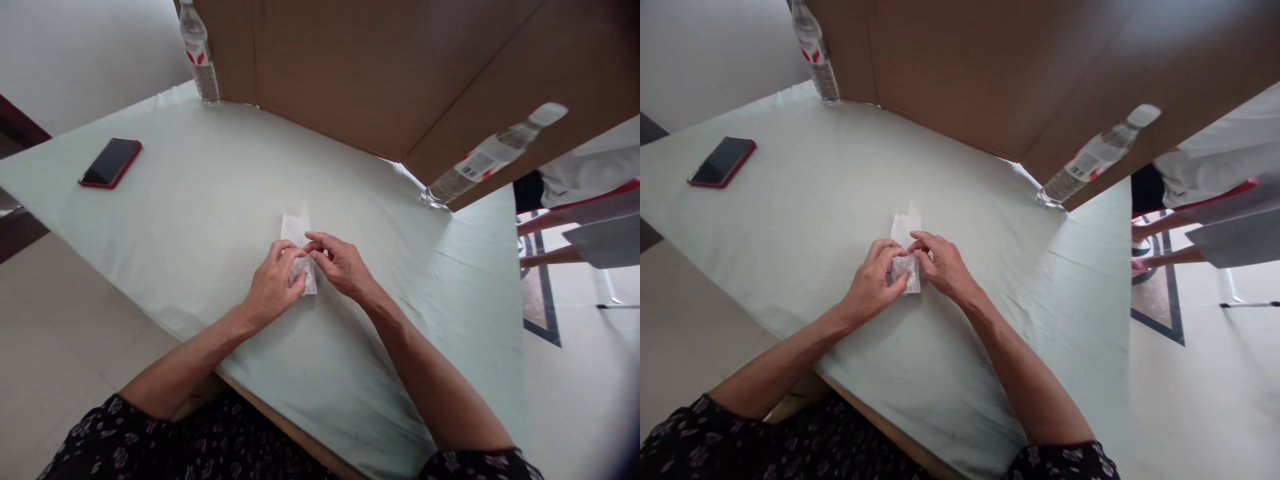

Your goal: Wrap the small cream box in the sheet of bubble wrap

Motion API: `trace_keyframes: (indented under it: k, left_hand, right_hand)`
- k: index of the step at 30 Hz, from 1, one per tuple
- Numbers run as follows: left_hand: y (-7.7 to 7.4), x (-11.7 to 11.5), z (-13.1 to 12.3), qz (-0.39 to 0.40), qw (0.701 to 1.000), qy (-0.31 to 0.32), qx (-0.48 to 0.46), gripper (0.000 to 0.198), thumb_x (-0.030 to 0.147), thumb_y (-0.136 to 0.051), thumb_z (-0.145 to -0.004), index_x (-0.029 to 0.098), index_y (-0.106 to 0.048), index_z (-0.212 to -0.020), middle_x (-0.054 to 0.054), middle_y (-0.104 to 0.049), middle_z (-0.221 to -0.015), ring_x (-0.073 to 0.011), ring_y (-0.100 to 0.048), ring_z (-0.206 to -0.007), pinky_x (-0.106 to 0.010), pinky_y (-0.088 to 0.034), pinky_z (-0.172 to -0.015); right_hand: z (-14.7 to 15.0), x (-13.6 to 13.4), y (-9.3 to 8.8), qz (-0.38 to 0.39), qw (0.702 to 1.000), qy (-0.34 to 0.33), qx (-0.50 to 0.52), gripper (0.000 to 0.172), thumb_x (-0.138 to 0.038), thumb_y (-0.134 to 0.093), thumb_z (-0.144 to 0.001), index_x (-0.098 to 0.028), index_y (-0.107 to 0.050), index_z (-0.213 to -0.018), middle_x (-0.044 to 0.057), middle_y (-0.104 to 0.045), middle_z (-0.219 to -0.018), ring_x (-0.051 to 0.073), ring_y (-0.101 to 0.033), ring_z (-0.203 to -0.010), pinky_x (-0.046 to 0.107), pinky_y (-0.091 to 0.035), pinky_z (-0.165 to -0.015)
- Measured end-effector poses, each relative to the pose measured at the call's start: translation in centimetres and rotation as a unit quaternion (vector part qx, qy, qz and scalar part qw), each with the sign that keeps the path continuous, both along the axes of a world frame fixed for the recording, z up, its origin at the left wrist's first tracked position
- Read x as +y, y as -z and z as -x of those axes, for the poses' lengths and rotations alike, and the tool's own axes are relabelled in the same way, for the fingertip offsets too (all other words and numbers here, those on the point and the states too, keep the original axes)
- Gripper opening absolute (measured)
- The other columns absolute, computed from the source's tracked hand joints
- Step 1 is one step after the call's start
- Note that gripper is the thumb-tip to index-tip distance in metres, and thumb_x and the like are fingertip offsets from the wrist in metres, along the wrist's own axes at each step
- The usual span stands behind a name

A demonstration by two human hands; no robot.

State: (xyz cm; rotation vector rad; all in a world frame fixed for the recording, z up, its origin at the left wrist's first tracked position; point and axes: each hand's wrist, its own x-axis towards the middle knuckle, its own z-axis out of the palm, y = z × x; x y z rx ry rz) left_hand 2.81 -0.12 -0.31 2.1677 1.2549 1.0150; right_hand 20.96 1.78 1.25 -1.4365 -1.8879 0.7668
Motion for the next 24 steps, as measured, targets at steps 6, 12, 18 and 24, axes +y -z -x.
trace_keyframes:
  k: [6,12,18,24]
  left_hand:
    - [0.0,0.5,0.2,-0.074,0.994,0.052,0.058,0.034,0.010,-0.055,-0.086,0.021,-0.061,-0.118,-0.009,-0.066,-0.124,-0.0217,-0.066,-0.107,-0.033,-0.057,-0.088]
    - [0.5,0.7,0.2,-0.067,0.995,0.049,0.053,0.022,0.013,-0.055,-0.087,0.020,-0.064,-0.105,-0.008,-0.070,-0.105,-0.0222,-0.067,-0.098,-0.036,-0.057,-0.086]
    - [0.6,0.6,0.1,-0.075,0.995,0.049,0.033,0.021,0.013,-0.053,-0.088,0.018,-0.066,-0.104,-0.010,-0.070,-0.103,-0.0226,-0.067,-0.096,-0.036,-0.057,-0.084]
    - [0.8,0.7,0.2,-0.059,0.997,0.046,0.023,0.023,0.013,-0.053,-0.089,0.020,-0.066,-0.106,-0.008,-0.068,-0.102,-0.0211,-0.066,-0.097,-0.034,-0.057,-0.085]
  right_hand:
    - [0.6,0.4,0.4,0.007,1.000,-0.015,-0.025,0.040,-0.018,-0.048,-0.088,-0.022,-0.068,-0.122,0.006,-0.078,-0.103,0.020,-0.069,-0.093,0.035,-0.053,-0.083]
    - [-1.0,1.6,0.6,0.015,0.991,0.113,0.064,0.030,-0.029,-0.057,-0.082,-0.019,-0.069,-0.107,0.008,-0.075,-0.101,0.017,-0.065,-0.080,0.031,-0.053,-0.069]
    - [-0.6,6.1,1.3,0.200,0.962,0.120,0.141,0.037,-0.041,-0.074,-0.068,-0.017,-0.067,-0.095,0.003,-0.065,-0.078,0.015,-0.058,-0.057,0.024,-0.036,-0.041]
    - [0.8,8.3,0.8,0.225,0.950,0.027,0.216,0.037,-0.044,-0.085,-0.055,-0.017,-0.065,-0.070,-0.003,-0.057,-0.063,0.010,-0.047,-0.058,0.023,-0.037,-0.051]
